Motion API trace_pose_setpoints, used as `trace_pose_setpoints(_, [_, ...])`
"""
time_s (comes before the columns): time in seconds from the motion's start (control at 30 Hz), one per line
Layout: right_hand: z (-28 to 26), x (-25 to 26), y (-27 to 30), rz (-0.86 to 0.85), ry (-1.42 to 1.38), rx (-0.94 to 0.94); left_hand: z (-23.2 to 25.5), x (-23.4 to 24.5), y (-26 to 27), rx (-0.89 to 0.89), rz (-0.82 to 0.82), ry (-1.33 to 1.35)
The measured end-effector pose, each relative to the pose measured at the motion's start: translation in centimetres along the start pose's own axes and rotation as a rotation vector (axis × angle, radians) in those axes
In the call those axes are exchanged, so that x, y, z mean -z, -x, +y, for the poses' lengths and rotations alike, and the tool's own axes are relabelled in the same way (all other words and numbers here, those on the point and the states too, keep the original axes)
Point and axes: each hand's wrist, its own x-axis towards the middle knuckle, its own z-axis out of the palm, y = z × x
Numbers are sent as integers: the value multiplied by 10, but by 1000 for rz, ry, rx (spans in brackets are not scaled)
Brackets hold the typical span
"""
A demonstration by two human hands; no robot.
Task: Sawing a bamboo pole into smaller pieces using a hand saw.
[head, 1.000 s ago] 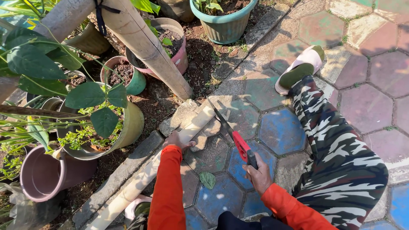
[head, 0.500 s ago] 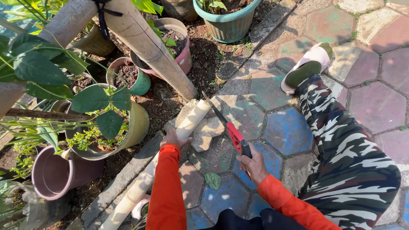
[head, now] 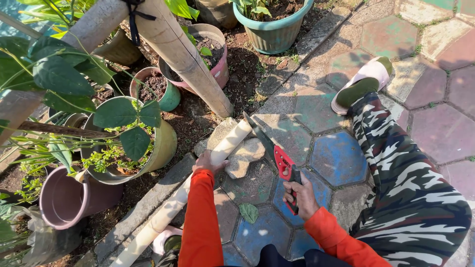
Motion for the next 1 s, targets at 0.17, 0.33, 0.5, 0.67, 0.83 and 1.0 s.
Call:
trace_pose_setpoints(0.17, [-7, -3, -4, -17, 14, 7, 0, 2, -4, 27, -62, 11])
trace_pose_setpoints(0.33, [-8, 0, -4, -4, -15, 4, -3, -3, -7, -4, -37, 20])
trace_pose_setpoints(0.5, [-7, 8, -1, -14, -68, -1, 2, 0, 4, 32, -81, 11])
trace_pose_setpoints(0.67, [13, 10, -24, -1, -206, -26, -4, -6, -7, -16, 9, 52])
trace_pose_setpoints(0.83, [2, -24, -28, 18, -185, -20, -10, -9, -15, 39, 28, 14])
trace_pose_setpoints(1.0, [4, -21, -25, -12, -62, 13, -9, -4, -17, 75, 53, 44])
